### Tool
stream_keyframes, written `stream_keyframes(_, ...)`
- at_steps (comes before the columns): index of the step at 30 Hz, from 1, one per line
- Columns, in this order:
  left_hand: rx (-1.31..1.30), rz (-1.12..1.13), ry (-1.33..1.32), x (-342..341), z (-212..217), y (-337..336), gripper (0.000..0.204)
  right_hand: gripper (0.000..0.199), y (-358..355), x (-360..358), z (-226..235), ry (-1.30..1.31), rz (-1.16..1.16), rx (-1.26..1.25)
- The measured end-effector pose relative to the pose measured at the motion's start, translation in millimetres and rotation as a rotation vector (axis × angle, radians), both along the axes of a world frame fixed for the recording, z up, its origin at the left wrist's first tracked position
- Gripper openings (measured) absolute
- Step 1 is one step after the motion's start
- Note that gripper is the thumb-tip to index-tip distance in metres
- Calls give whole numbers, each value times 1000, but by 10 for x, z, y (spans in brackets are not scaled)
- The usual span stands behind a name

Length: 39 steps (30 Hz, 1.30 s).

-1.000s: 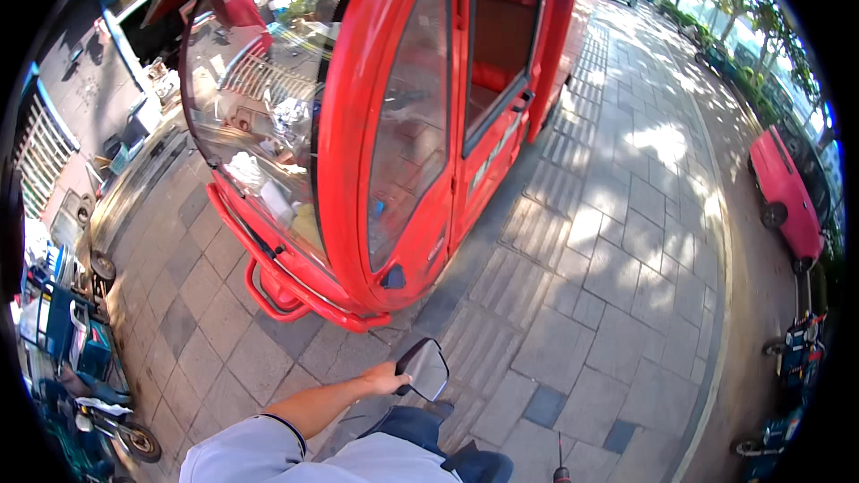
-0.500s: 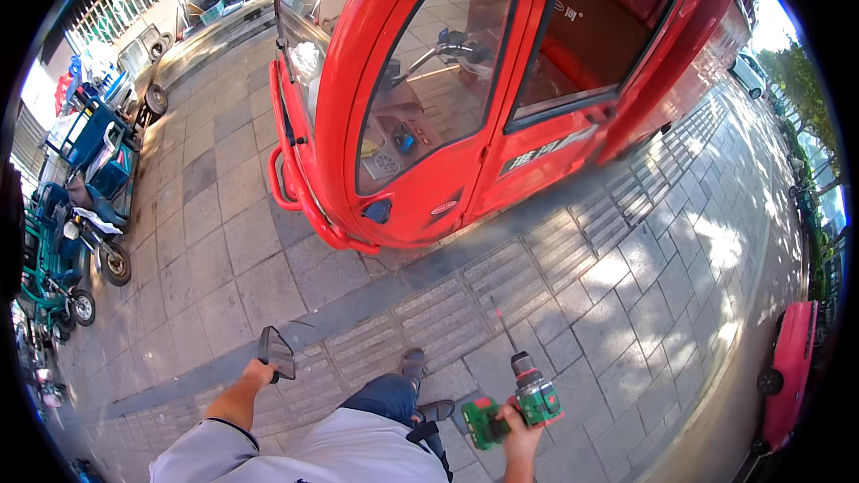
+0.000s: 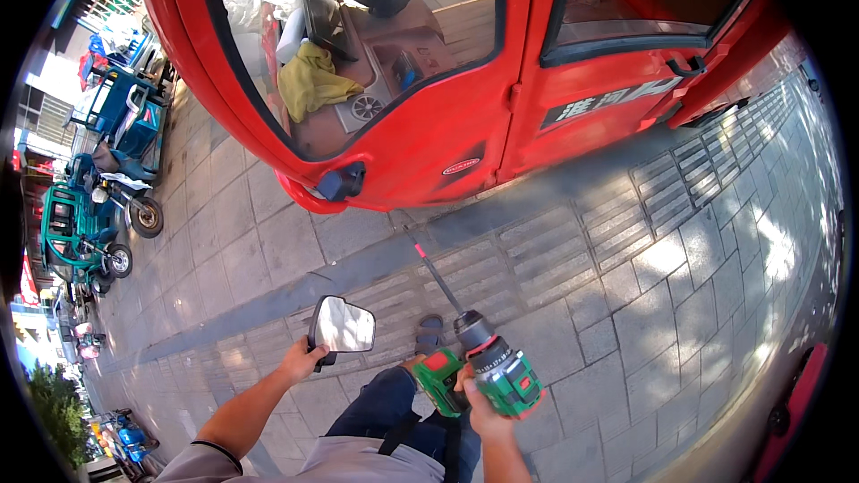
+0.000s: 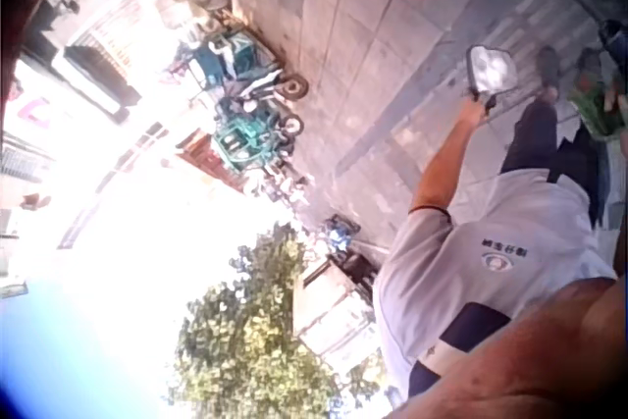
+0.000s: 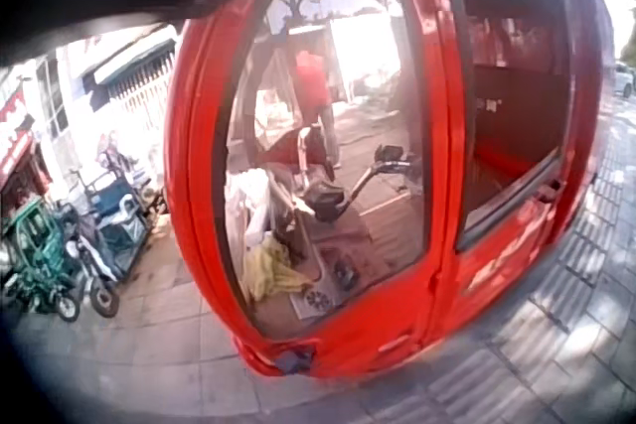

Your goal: The person retrieves a side mirror from a box in a cluttered workshop and carries it outside to a red three-wheeled vehicle. They use a cordless drill to remove the old mirror and install the new one, securing it with screws.

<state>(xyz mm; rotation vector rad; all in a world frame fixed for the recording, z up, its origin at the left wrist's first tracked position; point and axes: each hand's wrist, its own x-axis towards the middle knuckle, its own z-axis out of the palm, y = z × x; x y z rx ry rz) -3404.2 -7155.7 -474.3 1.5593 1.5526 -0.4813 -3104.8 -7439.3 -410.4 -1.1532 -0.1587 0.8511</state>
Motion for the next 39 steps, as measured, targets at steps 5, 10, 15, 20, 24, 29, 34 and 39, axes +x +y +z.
stream_keyframes(5, -48, 0, -162, 548, -937, -368, 56, 46, 397, 481, -419, 44, 92, -47)
stream_keyframes(10, -203, 48, -163, 1087, -2229, -659, 60, 37, 658, 680, -1070, -68, 211, -50)
stream_keyframes(15, -304, 0, -234, 925, -4070, -844, 57, 46, 864, 780, -1785, -212, 282, 16)
stream_keyframes(20, -335, -279, 17, 1259, -5002, -705, 59, 40, 1356, 886, -1714, -229, 83, 250)
stream_keyframes(24, -288, -339, 25, 1413, -5681, -527, 53, 38, 1456, 1056, -1932, -423, 103, 240)
stream_keyframes(29, -377, -487, 77, 1730, -6205, -61, 63, 35, 1526, 1173, -2066, -654, 69, 184)
stream_keyframes(34, -220, -565, 153, 1783, -6299, 237, 52, 33, 1447, 1156, -2014, -809, 22, 169)
stream_keyframes(39, -74, -593, 122, 1945, -6014, 359, 41, 32, 1545, 1049, -1935, -914, -6, 77)
